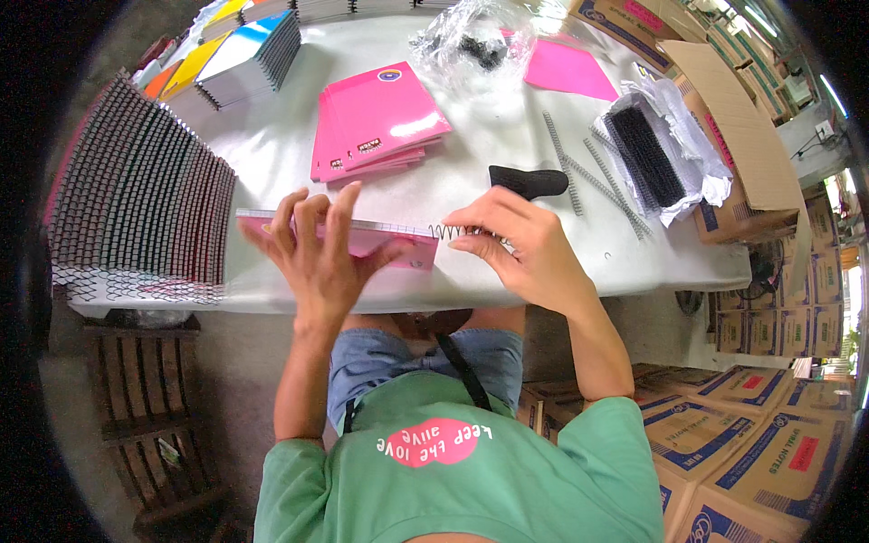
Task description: The person binds pink notebooks by inserting a spiral wire into the punched edges by hand, using a small tool to guide the wire, and trimming the ends with pliers.
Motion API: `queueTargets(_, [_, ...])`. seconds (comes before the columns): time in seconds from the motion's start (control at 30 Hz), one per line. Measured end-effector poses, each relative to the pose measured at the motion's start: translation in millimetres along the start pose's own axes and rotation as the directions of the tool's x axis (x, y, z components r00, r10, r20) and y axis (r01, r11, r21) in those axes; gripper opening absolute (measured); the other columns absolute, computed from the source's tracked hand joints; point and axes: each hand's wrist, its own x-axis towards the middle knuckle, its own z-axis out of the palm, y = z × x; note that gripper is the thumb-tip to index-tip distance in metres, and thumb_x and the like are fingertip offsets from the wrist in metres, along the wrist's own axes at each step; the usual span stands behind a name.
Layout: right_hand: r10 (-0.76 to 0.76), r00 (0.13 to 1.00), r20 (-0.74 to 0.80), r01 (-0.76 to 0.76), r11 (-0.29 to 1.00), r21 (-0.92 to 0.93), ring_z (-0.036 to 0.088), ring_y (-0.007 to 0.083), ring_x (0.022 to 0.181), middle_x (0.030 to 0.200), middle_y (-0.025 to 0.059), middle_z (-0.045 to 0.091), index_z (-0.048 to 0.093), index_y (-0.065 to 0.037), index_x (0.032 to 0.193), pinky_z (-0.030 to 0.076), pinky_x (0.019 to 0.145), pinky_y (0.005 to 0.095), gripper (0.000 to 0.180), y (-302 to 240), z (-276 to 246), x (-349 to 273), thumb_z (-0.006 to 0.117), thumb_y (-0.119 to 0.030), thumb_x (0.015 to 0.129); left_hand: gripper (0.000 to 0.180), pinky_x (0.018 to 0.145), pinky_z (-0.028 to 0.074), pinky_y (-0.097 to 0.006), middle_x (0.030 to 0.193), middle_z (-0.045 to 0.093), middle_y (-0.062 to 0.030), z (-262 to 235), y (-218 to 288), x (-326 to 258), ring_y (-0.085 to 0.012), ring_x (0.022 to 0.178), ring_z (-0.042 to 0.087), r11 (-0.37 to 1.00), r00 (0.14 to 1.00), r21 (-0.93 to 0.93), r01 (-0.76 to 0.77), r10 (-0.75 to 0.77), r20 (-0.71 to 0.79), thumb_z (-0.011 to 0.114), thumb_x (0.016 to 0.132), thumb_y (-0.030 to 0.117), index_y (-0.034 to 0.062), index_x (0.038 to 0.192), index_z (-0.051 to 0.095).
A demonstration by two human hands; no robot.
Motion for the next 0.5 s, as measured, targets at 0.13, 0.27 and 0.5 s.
queueTargets(0.13, [0.137,0.963,0.233,-0.181,0.967,0.178,0.061,0.0208,0.075,0.096,0.0115,0.061,0.057,-0.008,0.117,0.049,0.069,0.0298,0.035,8.4,-6.4,1.6,0.060,-0.003,0.083,0.058,0.110,0.012,-0.051,0.082,0.047,-0.0011,7.8,-11.5,2.2,-0.0197,0.092,0.051,0.993,0.999,-0.107,-0.047,0.049,0.014,0.068,0.060,0.064,0.0148,0.089,0.058])
queueTargets(0.27, [0.163,0.952,0.259,-0.103,0.967,-0.232,0.055,0.0282,0.109,0.121,0.0127,0.056,0.049,-0.013,0.127,0.042,0.093,0.0377,0.048,81.2,-30.8,13.2,0.055,-0.002,0.080,0.061,0.108,0.017,-0.048,0.085,0.048,-0.0017,4.9,-16.4,2.2,-0.0210,0.091,0.053,0.979,0.997,-0.197,-0.056,0.064,0.036,0.074,0.056,0.060,0.0154,0.095,0.060])
queueTargets(0.5, [0.355,0.875,0.330,-0.121,0.820,-0.560,0.048,0.0273,0.115,0.124,0.0075,0.050,0.050,-0.017,0.126,0.037,0.096,0.0453,0.060,152.3,-41.2,9.1,0.057,0.005,0.071,0.053,0.109,0.016,-0.049,0.086,0.049,-0.0030,-1.7,-10.3,-2.7,-0.0216,0.099,0.052,0.959,0.998,-0.276,-0.055,0.063,0.019,0.074,0.064,0.053,0.0145,0.097,0.058])
